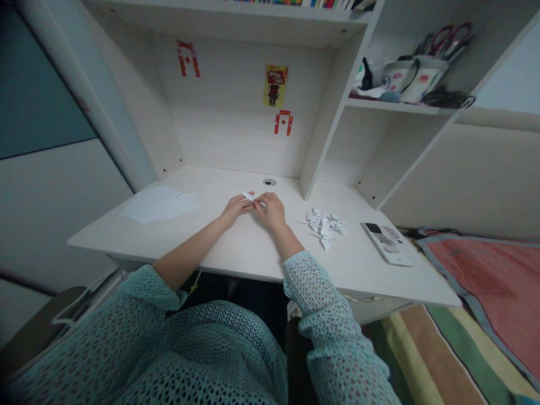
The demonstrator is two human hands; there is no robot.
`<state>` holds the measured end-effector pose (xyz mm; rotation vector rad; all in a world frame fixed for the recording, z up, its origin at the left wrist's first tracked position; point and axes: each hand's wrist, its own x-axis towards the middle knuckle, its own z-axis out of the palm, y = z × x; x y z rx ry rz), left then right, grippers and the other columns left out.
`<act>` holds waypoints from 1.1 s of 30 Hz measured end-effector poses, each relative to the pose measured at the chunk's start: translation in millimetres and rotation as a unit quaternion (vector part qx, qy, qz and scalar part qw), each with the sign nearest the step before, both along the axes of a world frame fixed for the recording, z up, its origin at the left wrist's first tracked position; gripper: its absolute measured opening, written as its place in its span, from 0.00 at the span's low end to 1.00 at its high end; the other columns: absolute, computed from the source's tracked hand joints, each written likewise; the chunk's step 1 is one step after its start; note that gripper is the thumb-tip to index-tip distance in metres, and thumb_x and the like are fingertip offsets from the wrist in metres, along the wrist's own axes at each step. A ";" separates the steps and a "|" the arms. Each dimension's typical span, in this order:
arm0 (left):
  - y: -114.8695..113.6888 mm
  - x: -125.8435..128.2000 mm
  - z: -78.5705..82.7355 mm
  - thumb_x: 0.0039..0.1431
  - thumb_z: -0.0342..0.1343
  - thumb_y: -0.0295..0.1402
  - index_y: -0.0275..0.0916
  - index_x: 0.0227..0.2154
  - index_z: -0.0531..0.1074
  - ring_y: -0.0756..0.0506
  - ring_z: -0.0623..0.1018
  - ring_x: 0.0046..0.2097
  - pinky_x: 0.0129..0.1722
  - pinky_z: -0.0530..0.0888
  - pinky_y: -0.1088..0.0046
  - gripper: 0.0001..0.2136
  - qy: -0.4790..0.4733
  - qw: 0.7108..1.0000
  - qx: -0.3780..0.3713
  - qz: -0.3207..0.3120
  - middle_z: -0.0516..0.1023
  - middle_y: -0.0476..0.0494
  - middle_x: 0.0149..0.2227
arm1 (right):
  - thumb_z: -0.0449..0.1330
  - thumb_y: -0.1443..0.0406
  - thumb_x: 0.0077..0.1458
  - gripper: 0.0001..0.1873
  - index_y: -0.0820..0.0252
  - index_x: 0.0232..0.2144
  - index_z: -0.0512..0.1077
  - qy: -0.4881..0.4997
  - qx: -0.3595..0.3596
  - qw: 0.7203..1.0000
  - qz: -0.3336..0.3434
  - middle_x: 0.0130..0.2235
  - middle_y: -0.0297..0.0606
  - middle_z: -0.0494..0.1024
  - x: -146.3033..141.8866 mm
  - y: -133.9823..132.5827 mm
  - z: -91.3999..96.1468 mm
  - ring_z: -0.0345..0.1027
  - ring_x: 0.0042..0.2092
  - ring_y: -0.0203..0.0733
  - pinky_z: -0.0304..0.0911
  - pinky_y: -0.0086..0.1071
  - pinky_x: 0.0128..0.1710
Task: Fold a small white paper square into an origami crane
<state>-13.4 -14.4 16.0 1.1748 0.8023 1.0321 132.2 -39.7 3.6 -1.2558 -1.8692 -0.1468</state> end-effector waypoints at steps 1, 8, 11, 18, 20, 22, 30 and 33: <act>0.4 0.1 -0.1 0.51 0.53 0.22 0.29 0.54 0.63 0.49 0.79 0.37 0.50 0.70 0.68 0.25 -0.004 1.000 -0.002 -0.002 0.79 0.43 0.35 | 0.55 0.63 0.56 0.08 0.57 0.32 0.74 0.001 0.001 1.000 0.000 0.35 0.40 0.75 0.2 0.2 0.0 0.64 0.41 0.45 0.60 0.37 0.43; 7.1 1.6 -6.8 0.51 0.58 0.23 0.29 0.55 0.61 0.47 0.79 0.39 0.51 0.70 0.66 0.27 -0.043 0.999 -0.008 -0.025 0.79 0.40 0.36 | 0.53 0.65 0.57 0.08 0.58 0.32 0.73 0.027 -0.003 1.000 0.004 0.33 0.39 0.75 0.9 1.5 -1.0 0.64 0.37 0.43 0.60 0.36 0.41; 10.5 2.6 -11.5 0.50 0.60 0.24 0.29 0.54 0.63 0.47 0.79 0.38 0.51 0.70 0.66 0.26 -0.058 0.998 0.004 -0.028 0.80 0.39 0.35 | 0.52 0.65 0.57 0.09 0.58 0.35 0.73 0.034 -0.001 0.999 0.002 0.35 0.39 0.75 0.9 2.4 -2.4 0.65 0.36 0.42 0.60 0.36 0.41; 13.7 3.0 -14.4 0.51 0.58 0.25 0.30 0.48 0.69 0.47 0.79 0.39 0.51 0.70 0.65 0.19 -0.050 0.998 0.031 -0.029 0.80 0.39 0.35 | 0.52 0.63 0.57 0.16 0.57 0.47 0.71 0.026 -0.002 1.000 -0.012 0.35 0.40 0.76 2.1 3.7 -4.7 0.66 0.37 0.43 0.61 0.36 0.41; 13.4 2.7 -13.8 0.52 0.58 0.25 0.29 0.47 0.70 0.47 0.79 0.39 0.51 0.70 0.65 0.18 -0.050 0.998 0.037 -0.033 0.80 0.38 0.36 | 0.52 0.64 0.58 0.16 0.57 0.46 0.73 0.019 -0.003 1.000 -0.008 0.34 0.40 0.76 1.6 2.5 -3.6 0.66 0.37 0.42 0.60 0.35 0.41; 13.3 2.6 -13.6 0.53 0.57 0.26 0.28 0.48 0.69 0.46 0.79 0.39 0.51 0.70 0.64 0.17 -0.057 0.997 0.044 -0.035 0.80 0.37 0.36 | 0.52 0.64 0.58 0.15 0.56 0.45 0.73 0.020 -0.001 1.000 -0.006 0.34 0.40 0.75 0.8 1.1 -2.0 0.65 0.37 0.42 0.60 0.35 0.41; 13.9 4.1 -13.7 0.55 0.55 0.26 0.29 0.53 0.65 0.48 0.79 0.38 0.50 0.71 0.66 0.21 -0.032 0.999 0.035 -0.006 0.79 0.38 0.38 | 0.54 0.62 0.56 0.13 0.55 0.40 0.76 0.073 -0.026 0.997 0.007 0.32 0.38 0.76 1.4 2.1 1.7 0.66 0.34 0.40 0.62 0.34 0.38; 13.4 4.3 -13.2 0.55 0.55 0.26 0.29 0.53 0.66 0.48 0.79 0.38 0.50 0.71 0.67 0.21 -0.029 0.999 0.039 -0.007 0.79 0.38 0.39 | 0.54 0.61 0.56 0.12 0.55 0.38 0.77 0.105 -0.037 0.994 0.017 0.31 0.37 0.76 2.4 3.1 1.5 0.67 0.33 0.39 0.62 0.33 0.35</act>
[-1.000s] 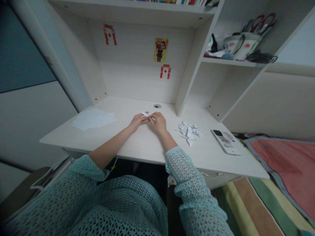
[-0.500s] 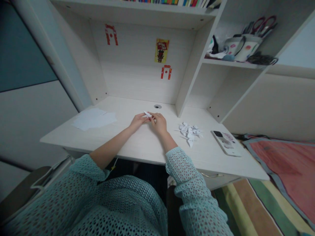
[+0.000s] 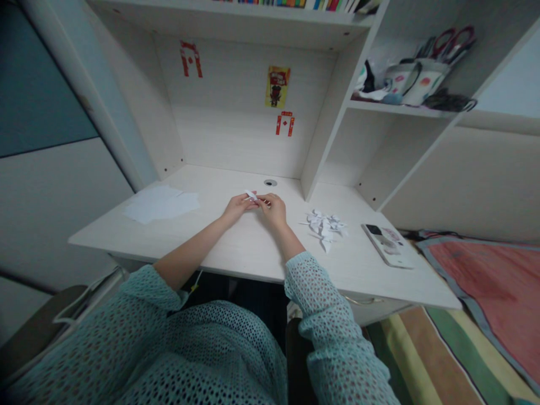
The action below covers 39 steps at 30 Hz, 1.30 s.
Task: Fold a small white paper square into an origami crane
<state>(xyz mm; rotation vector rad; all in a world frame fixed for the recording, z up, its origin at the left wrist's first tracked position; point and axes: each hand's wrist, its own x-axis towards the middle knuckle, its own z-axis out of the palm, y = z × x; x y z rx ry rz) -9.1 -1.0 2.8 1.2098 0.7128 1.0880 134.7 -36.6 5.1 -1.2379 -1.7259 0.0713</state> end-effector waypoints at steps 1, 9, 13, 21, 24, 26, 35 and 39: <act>-0.3 0.1 0.1 0.55 0.55 0.25 0.29 0.52 0.66 0.49 0.79 0.38 0.50 0.71 0.67 0.21 -0.001 1.000 0.001 -0.001 0.79 0.39 0.39 | 0.55 0.61 0.55 0.12 0.55 0.37 0.77 0.008 -0.004 1.000 0.003 0.31 0.37 0.76 0.2 0.1 -0.1 0.67 0.32 0.39 0.62 0.32 0.34; -2.2 -0.5 1.7 0.55 0.53 0.23 0.25 0.53 0.65 0.49 0.79 0.37 0.49 0.71 0.68 0.20 -0.001 1.000 0.011 -0.008 0.79 0.36 0.40 | 0.55 0.60 0.55 0.13 0.56 0.36 0.77 0.029 -0.013 0.999 0.009 0.31 0.37 0.75 0.8 2.4 -2.2 0.67 0.32 0.38 0.62 0.31 0.32; -1.1 -0.5 1.3 0.55 0.53 0.23 0.26 0.52 0.65 0.49 0.79 0.36 0.48 0.71 0.68 0.20 0.012 1.000 0.022 -0.003 0.79 0.36 0.40 | 0.54 0.62 0.55 0.13 0.56 0.36 0.77 0.009 -0.011 1.000 0.000 0.31 0.37 0.75 0.7 2.4 -2.7 0.66 0.31 0.38 0.62 0.31 0.33; -5.5 -1.8 -4.3 0.56 0.54 0.32 0.35 0.48 0.72 0.44 0.79 0.39 0.43 0.73 0.70 0.16 0.151 0.977 0.134 0.066 0.80 0.40 0.39 | 0.57 0.62 0.52 0.11 0.57 0.36 0.75 -0.070 0.008 0.995 -0.065 0.32 0.38 0.77 -4.4 -7.1 -1.9 0.68 0.36 0.43 0.61 0.35 0.39; -12.7 -4.7 -1.4 0.53 0.58 0.38 0.41 0.49 0.72 0.43 0.79 0.41 0.44 0.72 0.69 0.19 0.245 0.941 0.193 0.132 0.81 0.44 0.34 | 0.58 0.62 0.49 0.09 0.56 0.33 0.74 -0.023 -0.025 0.997 -0.064 0.31 0.36 0.78 -5.0 -4.3 -4.4 0.70 0.35 0.42 0.62 0.34 0.38; -17.1 -6.0 2.1 0.52 0.59 0.39 0.44 0.51 0.69 0.44 0.79 0.41 0.43 0.72 0.70 0.22 0.251 0.932 0.208 0.161 0.81 0.45 0.35 | 0.58 0.62 0.48 0.08 0.56 0.31 0.73 0.037 -0.047 0.997 -0.046 0.31 0.35 0.78 -5.1 -0.7 -6.6 0.71 0.34 0.40 0.63 0.33 0.37; -22.8 -10.5 12.5 0.53 0.58 0.40 0.46 0.33 0.75 0.46 0.77 0.43 0.44 0.71 0.71 0.07 0.285 0.886 0.292 0.219 0.80 0.50 0.39 | 0.62 0.53 0.44 0.15 0.58 0.28 0.69 0.240 -0.096 0.961 0.097 0.27 0.36 0.77 -4.1 9.1 -10.5 0.69 0.29 0.39 0.62 0.31 0.30; -22.4 -10.6 12.6 0.51 0.59 0.41 0.46 0.31 0.75 0.45 0.76 0.45 0.46 0.70 0.69 0.07 0.277 0.881 0.313 0.223 0.79 0.51 0.42 | 0.62 0.53 0.43 0.16 0.58 0.28 0.68 0.259 -0.099 0.953 0.125 0.26 0.34 0.75 -3.4 9.4 -9.7 0.67 0.28 0.37 0.61 0.30 0.29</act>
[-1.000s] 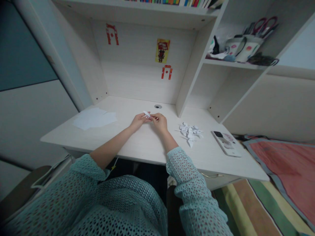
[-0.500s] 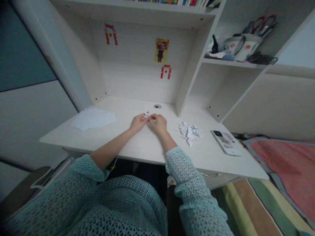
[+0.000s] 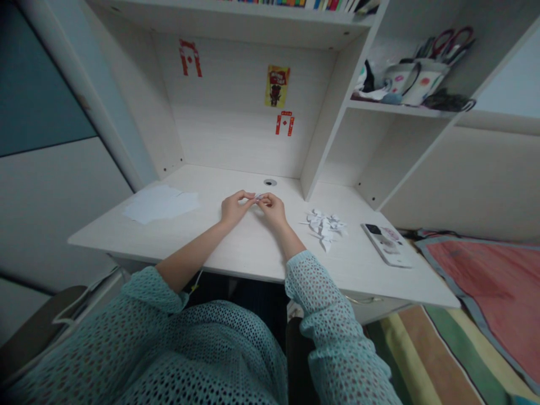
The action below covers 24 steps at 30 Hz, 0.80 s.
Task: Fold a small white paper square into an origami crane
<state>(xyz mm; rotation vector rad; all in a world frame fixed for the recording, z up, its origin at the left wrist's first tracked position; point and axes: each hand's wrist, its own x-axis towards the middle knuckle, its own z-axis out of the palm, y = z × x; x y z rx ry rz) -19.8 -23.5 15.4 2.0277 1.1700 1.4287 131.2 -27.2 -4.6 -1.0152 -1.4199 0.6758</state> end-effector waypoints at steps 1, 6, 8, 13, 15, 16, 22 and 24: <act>0.1 0.2 0.0 0.51 0.60 0.40 0.45 0.30 0.75 0.45 0.76 0.45 0.46 0.70 0.69 0.07 -0.005 1.000 0.000 -0.007 0.79 0.51 0.42 | 0.62 0.53 0.43 0.15 0.58 0.28 0.68 0.004 0.003 1.000 0.003 0.26 0.34 0.75 0.3 0.0 0.2 0.67 0.28 0.37 0.60 0.30 0.29; 1.2 1.5 -0.3 0.50 0.60 0.39 0.44 0.30 0.73 0.45 0.77 0.44 0.45 0.70 0.70 0.06 -0.023 0.999 -0.001 -0.048 0.79 0.49 0.41 | 0.62 0.56 0.43 0.14 0.58 0.27 0.66 0.010 0.012 1.000 0.008 0.25 0.32 0.73 1.9 1.3 0.0 0.66 0.28 0.37 0.59 0.29 0.29; 2.2 1.6 -0.6 0.50 0.60 0.39 0.43 0.30 0.74 0.46 0.77 0.44 0.45 0.70 0.69 0.07 -0.024 0.999 -0.002 -0.047 0.79 0.49 0.41 | 0.62 0.56 0.43 0.13 0.57 0.28 0.66 0.008 0.013 1.000 0.010 0.25 0.33 0.73 2.4 2.2 -0.4 0.65 0.28 0.36 0.59 0.29 0.29; 5.6 1.2 -1.6 0.49 0.61 0.38 0.43 0.30 0.74 0.47 0.77 0.42 0.46 0.71 0.70 0.07 -0.030 0.999 0.010 -0.042 0.80 0.49 0.38 | 0.62 0.56 0.43 0.13 0.57 0.26 0.66 -0.007 0.010 1.000 -0.001 0.25 0.32 0.71 2.4 2.4 0.1 0.63 0.27 0.35 0.58 0.28 0.27; 6.2 0.9 -1.7 0.49 0.61 0.38 0.43 0.29 0.75 0.47 0.77 0.42 0.45 0.71 0.70 0.06 -0.027 0.999 0.016 -0.035 0.80 0.49 0.37 | 0.62 0.57 0.43 0.12 0.58 0.26 0.66 -0.009 0.008 1.000 -0.003 0.24 0.31 0.70 2.2 1.6 0.7 0.62 0.27 0.35 0.57 0.27 0.26; 6.2 0.9 -1.5 0.49 0.61 0.37 0.43 0.29 0.75 0.47 0.77 0.41 0.45 0.71 0.70 0.06 -0.027 0.999 0.019 -0.032 0.80 0.49 0.37 | 0.62 0.57 0.43 0.12 0.58 0.26 0.66 -0.007 0.007 1.000 -0.003 0.24 0.31 0.70 2.1 1.3 0.9 0.61 0.27 0.34 0.56 0.27 0.26; 4.0 1.3 0.3 0.49 0.61 0.35 0.42 0.31 0.73 0.49 0.78 0.38 0.42 0.72 0.72 0.06 -0.054 0.998 0.019 -0.036 0.79 0.50 0.34 | 0.62 0.58 0.44 0.11 0.58 0.25 0.67 -0.006 0.012 1.000 0.007 0.23 0.30 0.69 2.6 1.1 1.2 0.61 0.27 0.34 0.56 0.27 0.26; 4.4 1.6 0.2 0.48 0.61 0.34 0.42 0.32 0.72 0.49 0.78 0.37 0.41 0.73 0.73 0.08 -0.070 0.996 0.019 -0.042 0.78 0.50 0.34 | 0.61 0.58 0.44 0.11 0.59 0.25 0.67 -0.003 0.011 1.000 0.010 0.23 0.30 0.69 2.3 0.6 1.8 0.61 0.26 0.34 0.56 0.27 0.26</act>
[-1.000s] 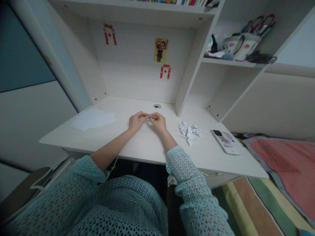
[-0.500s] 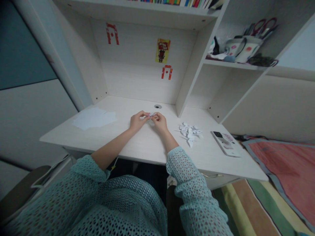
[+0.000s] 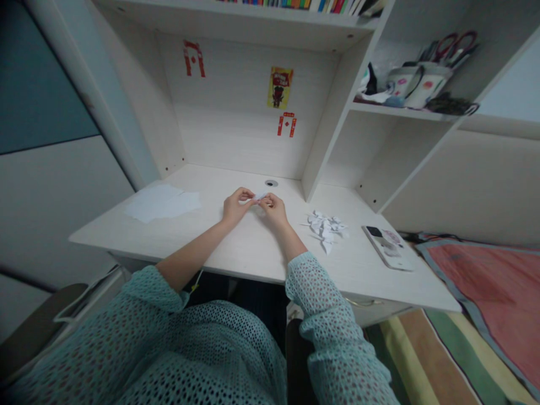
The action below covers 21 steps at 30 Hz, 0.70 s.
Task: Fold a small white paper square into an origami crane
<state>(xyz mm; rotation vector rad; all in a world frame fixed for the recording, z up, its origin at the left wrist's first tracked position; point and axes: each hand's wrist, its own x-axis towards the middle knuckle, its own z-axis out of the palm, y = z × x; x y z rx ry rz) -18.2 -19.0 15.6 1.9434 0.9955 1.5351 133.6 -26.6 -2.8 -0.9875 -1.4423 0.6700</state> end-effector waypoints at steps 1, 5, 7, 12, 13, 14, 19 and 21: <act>0.6 0.2 -0.4 0.48 0.62 0.34 0.42 0.32 0.71 0.49 0.78 0.37 0.41 0.73 0.73 0.08 -0.006 1.000 -0.002 -0.001 0.78 0.50 0.34 | 0.61 0.58 0.44 0.11 0.59 0.26 0.67 0.004 -0.002 1.000 0.001 0.23 0.30 0.69 -0.3 -0.5 0.4 0.61 0.26 0.33 0.56 0.27 0.26; 4.0 0.6 -3.4 0.47 0.62 0.36 0.41 0.30 0.72 0.48 0.78 0.37 0.42 0.73 0.71 0.08 -0.014 1.000 -0.017 -0.007 0.79 0.48 0.34 | 0.61 0.57 0.44 0.12 0.59 0.25 0.66 0.012 -0.003 1.000 0.002 0.23 0.29 0.68 -1.7 -2.6 2.4 0.60 0.26 0.33 0.56 0.27 0.26; 4.7 0.5 -4.1 0.47 0.62 0.36 0.41 0.29 0.73 0.48 0.78 0.38 0.43 0.73 0.71 0.08 -0.016 1.000 -0.022 -0.014 0.79 0.48 0.34 | 0.61 0.57 0.44 0.12 0.58 0.25 0.66 0.010 -0.006 1.000 0.000 0.22 0.29 0.68 -1.9 -3.2 2.9 0.61 0.26 0.33 0.56 0.27 0.26; 2.8 -1.0 -1.6 0.47 0.61 0.38 0.41 0.29 0.75 0.47 0.78 0.38 0.43 0.72 0.70 0.08 -0.012 0.999 -0.043 -0.014 0.79 0.47 0.34 | 0.62 0.54 0.43 0.15 0.57 0.24 0.64 0.005 -0.016 1.000 -0.010 0.22 0.30 0.69 -1.7 -2.9 2.7 0.63 0.27 0.35 0.58 0.28 0.27; 3.0 -1.2 -1.3 0.48 0.61 0.38 0.41 0.29 0.76 0.47 0.78 0.38 0.43 0.72 0.70 0.08 -0.012 0.999 -0.049 -0.015 0.80 0.47 0.34 | 0.62 0.53 0.42 0.16 0.57 0.24 0.64 0.006 -0.021 1.000 -0.010 0.22 0.31 0.69 -1.8 -2.8 2.7 0.64 0.27 0.36 0.59 0.29 0.27; 3.6 -1.2 -1.6 0.48 0.61 0.39 0.40 0.29 0.76 0.46 0.78 0.38 0.44 0.72 0.69 0.08 -0.016 0.998 -0.055 -0.019 0.80 0.47 0.34 | 0.62 0.52 0.42 0.17 0.57 0.24 0.64 0.008 -0.025 1.000 -0.009 0.22 0.31 0.70 -2.0 -2.8 2.8 0.65 0.28 0.37 0.60 0.29 0.27; 13.0 1.9 -9.3 0.47 0.61 0.40 0.37 0.30 0.76 0.46 0.79 0.36 0.40 0.73 0.70 0.11 -0.078 0.991 -0.094 -0.058 0.80 0.43 0.33 | 0.62 0.49 0.41 0.19 0.57 0.27 0.65 0.024 -0.039 0.999 0.000 0.25 0.34 0.74 -3.0 -2.8 3.5 0.68 0.30 0.39 0.61 0.30 0.29; 16.6 3.8 -12.4 0.46 0.61 0.40 0.36 0.29 0.76 0.46 0.78 0.35 0.39 0.73 0.70 0.12 -0.103 0.985 -0.117 -0.075 0.80 0.42 0.33 | 0.62 0.49 0.41 0.19 0.57 0.28 0.65 0.028 -0.043 0.999 -0.001 0.25 0.34 0.74 -3.1 -2.9 3.6 0.69 0.31 0.39 0.62 0.30 0.30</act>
